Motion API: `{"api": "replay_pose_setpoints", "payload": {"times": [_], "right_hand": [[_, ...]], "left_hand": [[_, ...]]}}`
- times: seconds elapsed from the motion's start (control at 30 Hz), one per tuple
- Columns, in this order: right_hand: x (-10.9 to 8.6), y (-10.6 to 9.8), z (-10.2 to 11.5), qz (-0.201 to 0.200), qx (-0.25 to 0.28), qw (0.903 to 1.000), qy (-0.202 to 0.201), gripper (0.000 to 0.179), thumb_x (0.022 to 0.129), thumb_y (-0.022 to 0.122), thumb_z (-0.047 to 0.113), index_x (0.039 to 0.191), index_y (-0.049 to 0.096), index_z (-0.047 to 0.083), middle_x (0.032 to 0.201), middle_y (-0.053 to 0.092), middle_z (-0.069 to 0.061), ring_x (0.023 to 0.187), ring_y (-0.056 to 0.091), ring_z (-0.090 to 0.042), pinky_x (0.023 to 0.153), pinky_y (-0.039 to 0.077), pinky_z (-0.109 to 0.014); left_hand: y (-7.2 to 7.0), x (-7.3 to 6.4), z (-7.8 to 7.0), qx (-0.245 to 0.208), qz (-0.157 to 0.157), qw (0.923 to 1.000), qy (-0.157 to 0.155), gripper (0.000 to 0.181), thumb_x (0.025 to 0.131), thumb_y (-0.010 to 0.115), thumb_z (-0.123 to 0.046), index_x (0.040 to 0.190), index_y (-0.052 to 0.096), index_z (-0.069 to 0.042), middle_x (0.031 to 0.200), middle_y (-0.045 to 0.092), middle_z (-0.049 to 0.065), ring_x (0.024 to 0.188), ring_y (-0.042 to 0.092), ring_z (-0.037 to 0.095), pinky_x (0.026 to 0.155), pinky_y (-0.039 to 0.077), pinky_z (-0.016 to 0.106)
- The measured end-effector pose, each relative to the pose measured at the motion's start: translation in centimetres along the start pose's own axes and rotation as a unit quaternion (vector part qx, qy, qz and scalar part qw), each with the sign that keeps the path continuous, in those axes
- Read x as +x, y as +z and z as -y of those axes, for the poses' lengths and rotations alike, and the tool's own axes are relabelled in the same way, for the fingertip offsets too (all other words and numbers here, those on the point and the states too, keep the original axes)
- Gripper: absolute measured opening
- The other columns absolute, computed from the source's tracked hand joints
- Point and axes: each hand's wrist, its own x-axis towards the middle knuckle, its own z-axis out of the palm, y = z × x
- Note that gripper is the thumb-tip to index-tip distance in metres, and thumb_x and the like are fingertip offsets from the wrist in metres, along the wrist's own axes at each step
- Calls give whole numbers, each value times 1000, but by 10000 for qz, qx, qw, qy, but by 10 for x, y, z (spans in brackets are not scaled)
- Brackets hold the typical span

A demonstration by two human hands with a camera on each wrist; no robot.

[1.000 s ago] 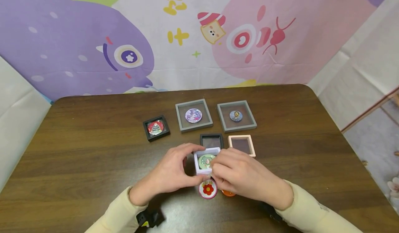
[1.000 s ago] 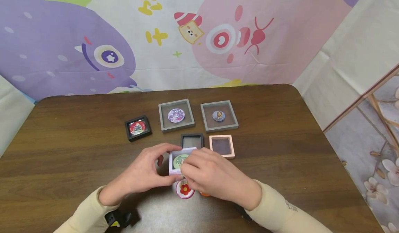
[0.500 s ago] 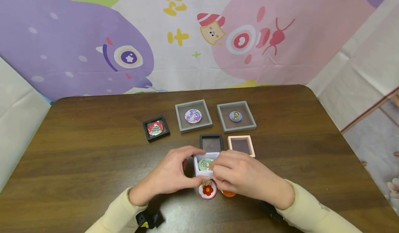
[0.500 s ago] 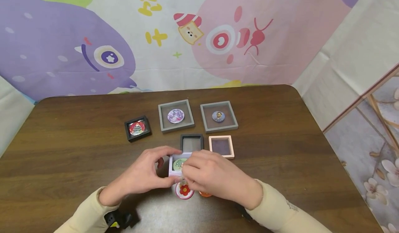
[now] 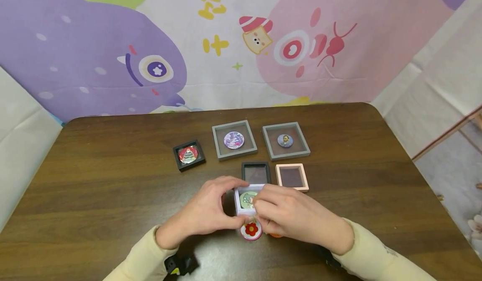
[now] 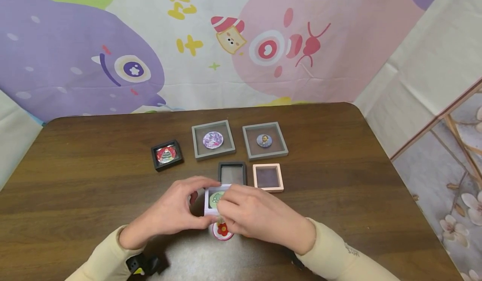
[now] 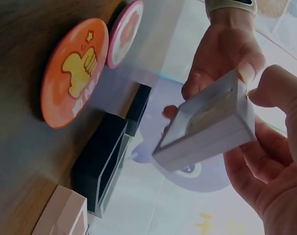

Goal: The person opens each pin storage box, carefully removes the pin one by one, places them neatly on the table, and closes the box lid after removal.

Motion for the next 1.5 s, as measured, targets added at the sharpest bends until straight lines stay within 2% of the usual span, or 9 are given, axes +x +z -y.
{"api": "replay_pose_setpoints", "payload": {"times": [0.2,0.33,0.4,0.5,0.63,0.93,1.07,1.2,1.5], "right_hand": [[-3,-1,-3,-79,235,9996,116,9,88,54,4,84,54,11,87,57,6,76,51,-7,65,43,-13],[-2,-1,-2,-20,207,9998,35,11,84,55,0,82,53,11,89,58,5,76,52,-7,66,43,-15],[-1,-2,-1,14,102,9999,-18,15,79,57,-2,81,51,11,87,56,5,76,51,-8,66,43,-16],[0,-1,0,60,-35,9999,-84,20,73,56,-5,79,47,12,83,50,5,75,48,-8,65,41,-17],[1,1,1,126,-15,9999,-20,24,69,56,-5,78,44,13,81,46,5,73,45,-7,64,38,-16],[-1,1,-1,54,634,9976,272,25,78,65,-1,80,46,14,78,46,7,72,46,-3,63,38,-12],[0,-1,-2,24,869,9957,324,25,76,65,-3,80,48,15,76,48,7,72,47,-2,64,38,-11],[1,-2,-1,78,812,9964,214,25,75,63,-4,80,47,15,75,47,7,73,46,-3,64,37,-11],[0,3,3,122,141,9998,38,25,71,60,-3,78,44,13,82,48,5,74,47,-7,63,39,-14]], "left_hand": [[0,1,2,-153,104,9998,-91,55,74,82,-37,120,68,-10,110,68,-4,76,59,15,60,48,25],[0,1,1,-153,117,9997,-121,54,74,81,-37,119,69,-10,109,67,-4,70,58,16,56,46,24],[-1,0,1,-86,113,9998,-105,54,74,81,-36,119,69,-10,110,68,-3,77,60,14,61,49,26],[-1,0,0,50,68,9999,-87,56,73,82,-36,120,69,-9,115,68,-1,96,62,13,80,53,32],[0,0,-1,199,81,9997,-114,59,71,83,-36,121,69,-9,119,68,1,110,60,14,95,48,40],[0,-1,-1,151,155,9997,-117,55,71,84,-36,118,70,-12,113,68,-4,103,60,10,92,50,37],[0,-2,0,17,190,9998,-76,51,74,82,-38,116,70,-12,110,68,-6,98,61,8,87,52,35],[1,-3,2,8,196,9998,1,51,75,82,-38,116,70,-11,110,68,-4,98,61,8,86,52,35],[1,-1,0,167,189,9997,74,54,71,84,-36,118,70,-12,113,68,-4,108,59,10,94,48,37]]}}
